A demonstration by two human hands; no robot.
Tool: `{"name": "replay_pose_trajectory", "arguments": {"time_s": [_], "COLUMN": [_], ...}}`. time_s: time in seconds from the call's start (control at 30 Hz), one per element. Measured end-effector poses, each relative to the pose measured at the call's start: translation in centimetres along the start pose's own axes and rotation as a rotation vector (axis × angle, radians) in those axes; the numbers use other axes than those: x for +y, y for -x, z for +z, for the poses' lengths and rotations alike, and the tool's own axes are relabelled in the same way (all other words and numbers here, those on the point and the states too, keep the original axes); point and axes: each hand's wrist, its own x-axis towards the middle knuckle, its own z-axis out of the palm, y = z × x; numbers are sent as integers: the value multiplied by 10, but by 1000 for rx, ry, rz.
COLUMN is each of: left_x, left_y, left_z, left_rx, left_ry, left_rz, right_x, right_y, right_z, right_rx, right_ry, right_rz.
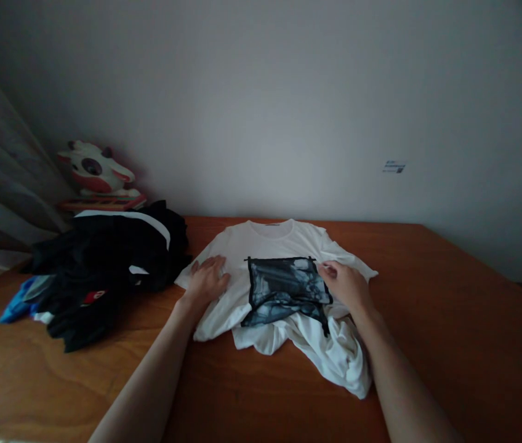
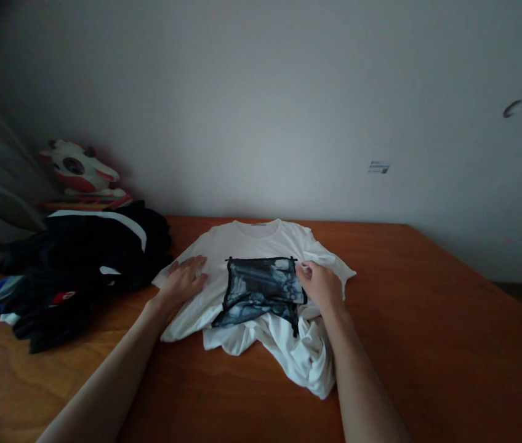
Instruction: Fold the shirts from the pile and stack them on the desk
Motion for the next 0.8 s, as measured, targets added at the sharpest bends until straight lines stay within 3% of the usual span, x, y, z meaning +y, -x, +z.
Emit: {"name": "replay_pose_trajectory", "arguments": {"time_s": [0.1,0.17,0.27,0.47,0.67,0.8], "left_x": [-7,-5,2,-2,-15,-17], "left_y": [-2,-3,-2,3,-3,-5], "left_z": [1,-2,-7,5,17,17], "left_rx": [52,136,203,118,82,40], "left_ry": [-48,-75,-102,-124,-12,-31], "left_rz": [-5,0,-8,-99,-74,-75], "right_x": [-2,-1,4,29,58,86], "right_y": [-2,-3,-4,0,-5,-10], "right_z": [-12,-12,0,21,22,14], "right_rx": [81,130,100,37,117,123], "right_ry": [99,73,7,130,63,60], "right_rz": [45,-52,-205,-67,44,36]}}
